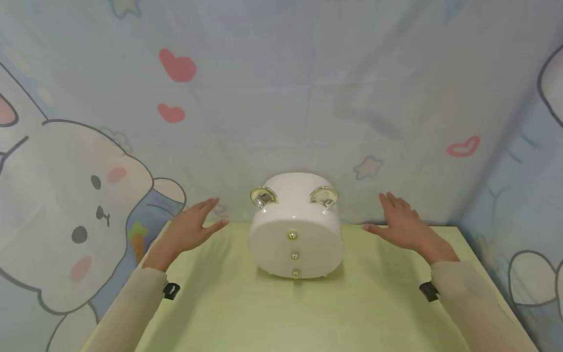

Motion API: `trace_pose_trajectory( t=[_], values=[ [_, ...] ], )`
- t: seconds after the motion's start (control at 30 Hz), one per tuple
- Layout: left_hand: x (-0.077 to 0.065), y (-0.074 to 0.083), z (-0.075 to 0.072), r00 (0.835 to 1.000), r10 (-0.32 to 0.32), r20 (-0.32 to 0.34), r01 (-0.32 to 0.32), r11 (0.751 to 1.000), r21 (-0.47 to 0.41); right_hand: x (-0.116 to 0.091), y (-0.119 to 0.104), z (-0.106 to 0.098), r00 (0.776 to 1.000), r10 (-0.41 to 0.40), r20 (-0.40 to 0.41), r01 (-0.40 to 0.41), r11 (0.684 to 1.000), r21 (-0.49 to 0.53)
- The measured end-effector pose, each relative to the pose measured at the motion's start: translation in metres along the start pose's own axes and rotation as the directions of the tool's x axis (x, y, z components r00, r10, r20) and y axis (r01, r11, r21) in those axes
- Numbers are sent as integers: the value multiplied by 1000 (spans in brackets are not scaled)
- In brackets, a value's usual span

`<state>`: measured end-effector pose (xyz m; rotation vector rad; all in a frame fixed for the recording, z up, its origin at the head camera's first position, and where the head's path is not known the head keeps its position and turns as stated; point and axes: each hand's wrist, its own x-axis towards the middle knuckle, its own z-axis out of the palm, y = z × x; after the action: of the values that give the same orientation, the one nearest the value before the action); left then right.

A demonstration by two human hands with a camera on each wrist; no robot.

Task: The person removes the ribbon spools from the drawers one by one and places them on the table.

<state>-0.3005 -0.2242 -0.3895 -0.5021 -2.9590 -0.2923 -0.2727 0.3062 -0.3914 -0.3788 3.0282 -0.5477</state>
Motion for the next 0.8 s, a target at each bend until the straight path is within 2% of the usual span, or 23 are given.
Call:
trace_pose_trajectory(
  t=[0.2, 0.33, 0.43, 0.6, 0.7, 0.8],
  values=[
    [-9, 22, -5, 989, 72, -131, -80, 995, -56, -12, -23, -8, 994, -92, -66, 95, 995, 41],
    [-15, 38, -8, 961, 164, -224, -180, 982, -53, -21, -39, -10, 983, -138, -121, 144, 989, 40],
    [-18, 48, -7, 921, 242, -304, -263, 964, -30, -26, -49, -10, 970, -176, -168, 185, 982, 36],
    [-24, 65, -6, 836, 361, -414, -387, 922, 24, -31, -63, -9, 935, -254, -247, 262, 965, -2],
    [-27, 74, -7, 784, 420, -456, -446, 893, 56, -32, -70, -9, 914, -289, -285, 298, 955, -12],
    [-30, 83, -6, 742, 469, -479, -492, 866, 85, -32, -75, -9, 892, -327, -312, 338, 941, -20]
  ],
)
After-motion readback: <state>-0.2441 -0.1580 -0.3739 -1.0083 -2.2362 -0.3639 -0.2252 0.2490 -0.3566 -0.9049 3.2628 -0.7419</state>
